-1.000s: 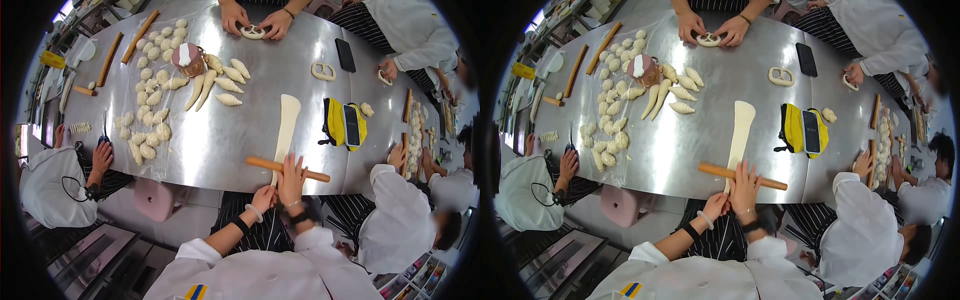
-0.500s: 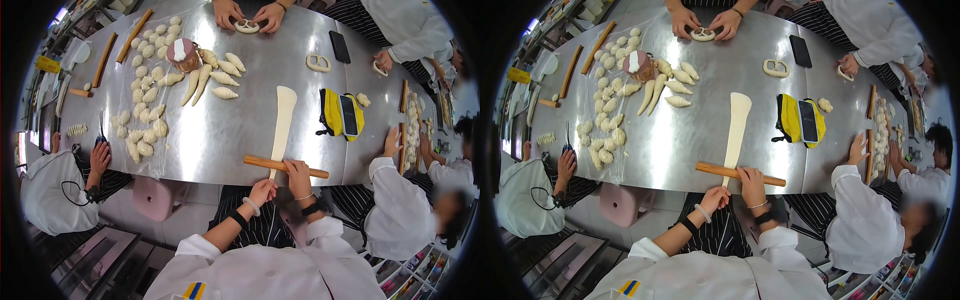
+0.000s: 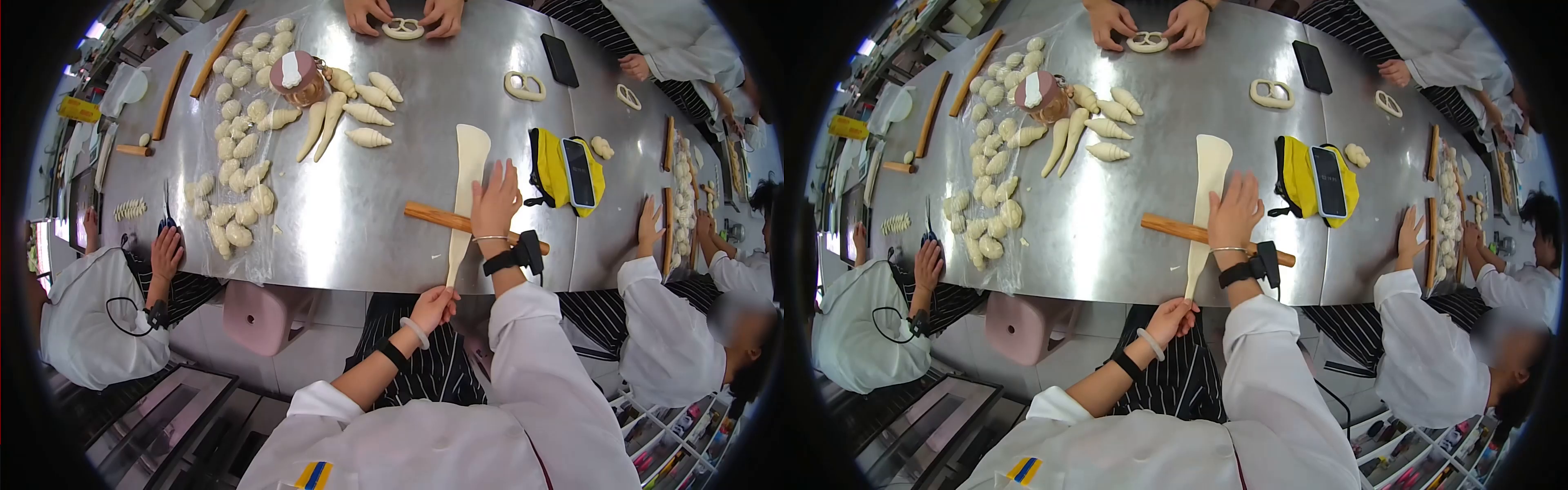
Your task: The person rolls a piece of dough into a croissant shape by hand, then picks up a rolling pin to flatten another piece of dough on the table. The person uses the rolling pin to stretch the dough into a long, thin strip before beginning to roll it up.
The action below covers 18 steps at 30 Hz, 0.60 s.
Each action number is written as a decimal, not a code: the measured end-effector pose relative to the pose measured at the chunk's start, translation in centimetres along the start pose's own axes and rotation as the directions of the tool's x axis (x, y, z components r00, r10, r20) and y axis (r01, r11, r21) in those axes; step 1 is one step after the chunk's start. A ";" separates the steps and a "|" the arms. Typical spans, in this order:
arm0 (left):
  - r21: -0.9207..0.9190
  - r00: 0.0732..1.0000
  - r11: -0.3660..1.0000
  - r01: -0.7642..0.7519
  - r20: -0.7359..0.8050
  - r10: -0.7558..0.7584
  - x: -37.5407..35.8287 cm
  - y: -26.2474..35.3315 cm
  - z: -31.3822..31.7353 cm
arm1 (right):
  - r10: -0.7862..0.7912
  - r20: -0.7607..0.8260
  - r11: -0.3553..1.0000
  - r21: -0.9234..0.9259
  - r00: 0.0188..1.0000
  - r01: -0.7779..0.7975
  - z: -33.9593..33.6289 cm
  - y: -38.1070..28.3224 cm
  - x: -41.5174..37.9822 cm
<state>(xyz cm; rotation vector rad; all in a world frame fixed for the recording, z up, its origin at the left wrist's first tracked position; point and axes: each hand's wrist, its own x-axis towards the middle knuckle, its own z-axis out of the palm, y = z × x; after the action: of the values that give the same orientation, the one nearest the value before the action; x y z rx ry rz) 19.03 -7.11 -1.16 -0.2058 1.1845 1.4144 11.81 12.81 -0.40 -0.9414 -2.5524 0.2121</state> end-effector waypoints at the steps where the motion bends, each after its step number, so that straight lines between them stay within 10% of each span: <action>1: -0.001 1.000 1.000 -0.006 0.002 0.006 0.0 -0.1 -0.1 | 0.004 0.003 1.000 0.001 1.000 -0.004 -0.2 -0.5 -0.7; 7: 0.073 0.999 0.997 -0.036 -0.010 0.036 -0.3 -1.3 -0.6 | -0.131 0.493 0.978 -0.080 0.860 0.194 -6.1 -0.7 -14.2; 13: 0.041 1.000 0.999 -0.020 0.024 0.019 -0.6 -1.2 -0.8 | -0.136 0.317 0.962 -0.183 0.939 0.201 -3.8 -0.4 -5.9; 18: 0.035 1.000 0.999 0.004 0.010 -0.004 -0.6 -2.1 -1.1 | -0.162 0.512 0.983 0.005 0.844 0.186 -6.8 -0.7 -13.1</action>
<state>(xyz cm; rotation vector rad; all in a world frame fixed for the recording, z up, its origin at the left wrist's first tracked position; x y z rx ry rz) 20.40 -8.81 -2.28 -0.1767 1.1993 1.3890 23.37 3.77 1.71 -0.7307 -3.1245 0.3994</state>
